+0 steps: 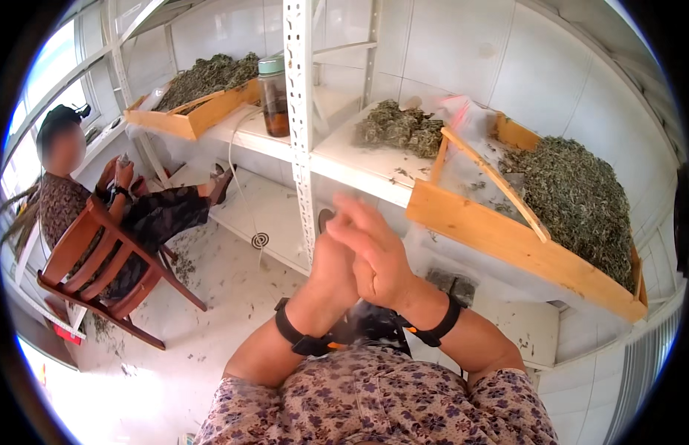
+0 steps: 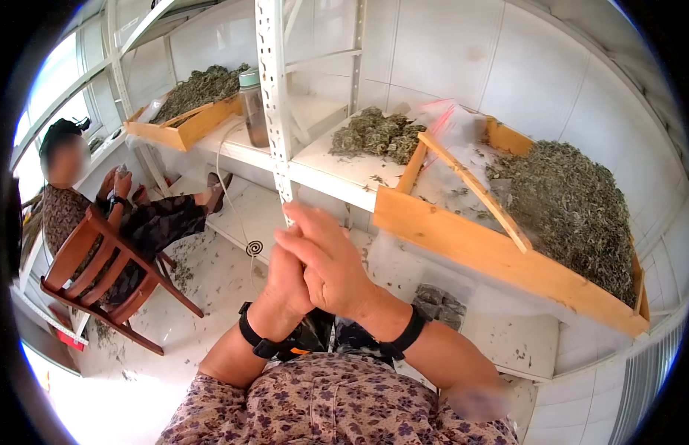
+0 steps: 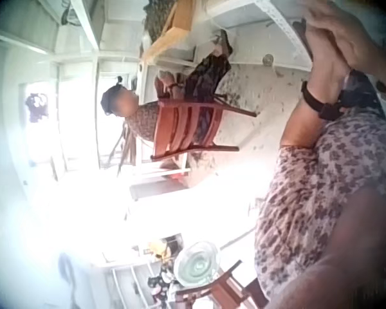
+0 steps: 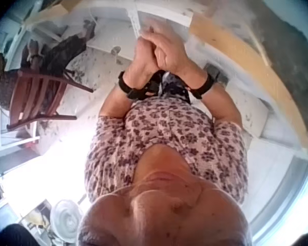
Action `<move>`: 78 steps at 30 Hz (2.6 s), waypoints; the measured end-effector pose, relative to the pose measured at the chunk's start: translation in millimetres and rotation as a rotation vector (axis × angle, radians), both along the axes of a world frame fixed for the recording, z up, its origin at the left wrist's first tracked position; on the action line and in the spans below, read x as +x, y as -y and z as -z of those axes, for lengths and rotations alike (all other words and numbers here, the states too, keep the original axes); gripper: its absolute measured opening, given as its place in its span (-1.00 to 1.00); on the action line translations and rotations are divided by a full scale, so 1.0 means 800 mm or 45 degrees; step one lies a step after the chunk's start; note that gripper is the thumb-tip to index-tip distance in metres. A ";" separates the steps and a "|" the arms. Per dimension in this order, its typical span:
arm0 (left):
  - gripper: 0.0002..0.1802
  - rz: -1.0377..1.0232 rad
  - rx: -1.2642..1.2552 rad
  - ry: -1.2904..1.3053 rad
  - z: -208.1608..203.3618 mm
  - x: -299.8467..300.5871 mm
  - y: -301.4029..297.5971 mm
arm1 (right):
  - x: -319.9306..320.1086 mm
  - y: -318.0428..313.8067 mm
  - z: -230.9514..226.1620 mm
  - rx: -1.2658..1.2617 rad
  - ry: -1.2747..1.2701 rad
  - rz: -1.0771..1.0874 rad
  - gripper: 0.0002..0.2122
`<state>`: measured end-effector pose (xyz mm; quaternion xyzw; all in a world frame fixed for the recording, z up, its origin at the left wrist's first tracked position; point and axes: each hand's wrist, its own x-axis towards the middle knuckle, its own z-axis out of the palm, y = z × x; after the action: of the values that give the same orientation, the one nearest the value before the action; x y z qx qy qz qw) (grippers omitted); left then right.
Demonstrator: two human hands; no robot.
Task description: The person is seen sorting and rubbing dried herbs or tea leaves between their hands in an agricultural processing facility.
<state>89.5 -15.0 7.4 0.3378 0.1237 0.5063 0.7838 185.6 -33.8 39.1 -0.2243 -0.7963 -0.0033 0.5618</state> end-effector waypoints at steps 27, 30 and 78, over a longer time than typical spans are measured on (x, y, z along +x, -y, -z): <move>-0.58 -0.140 -0.236 -0.070 0.024 -0.011 0.005 | -0.018 -0.007 0.035 -0.232 0.143 0.028 -0.64; -0.58 -0.148 -0.288 -0.012 0.019 -0.010 0.007 | -0.028 -0.013 0.032 -0.224 0.112 0.052 -0.65; -0.54 -0.044 -0.481 0.106 0.040 -0.025 -0.003 | -0.012 -0.056 0.063 -0.050 0.330 0.062 -0.70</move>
<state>69.4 -12.3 -24.5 0.1612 0.1898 0.5009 0.8289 175.8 11.3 -10.9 -0.2520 -0.8565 -0.0303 0.4494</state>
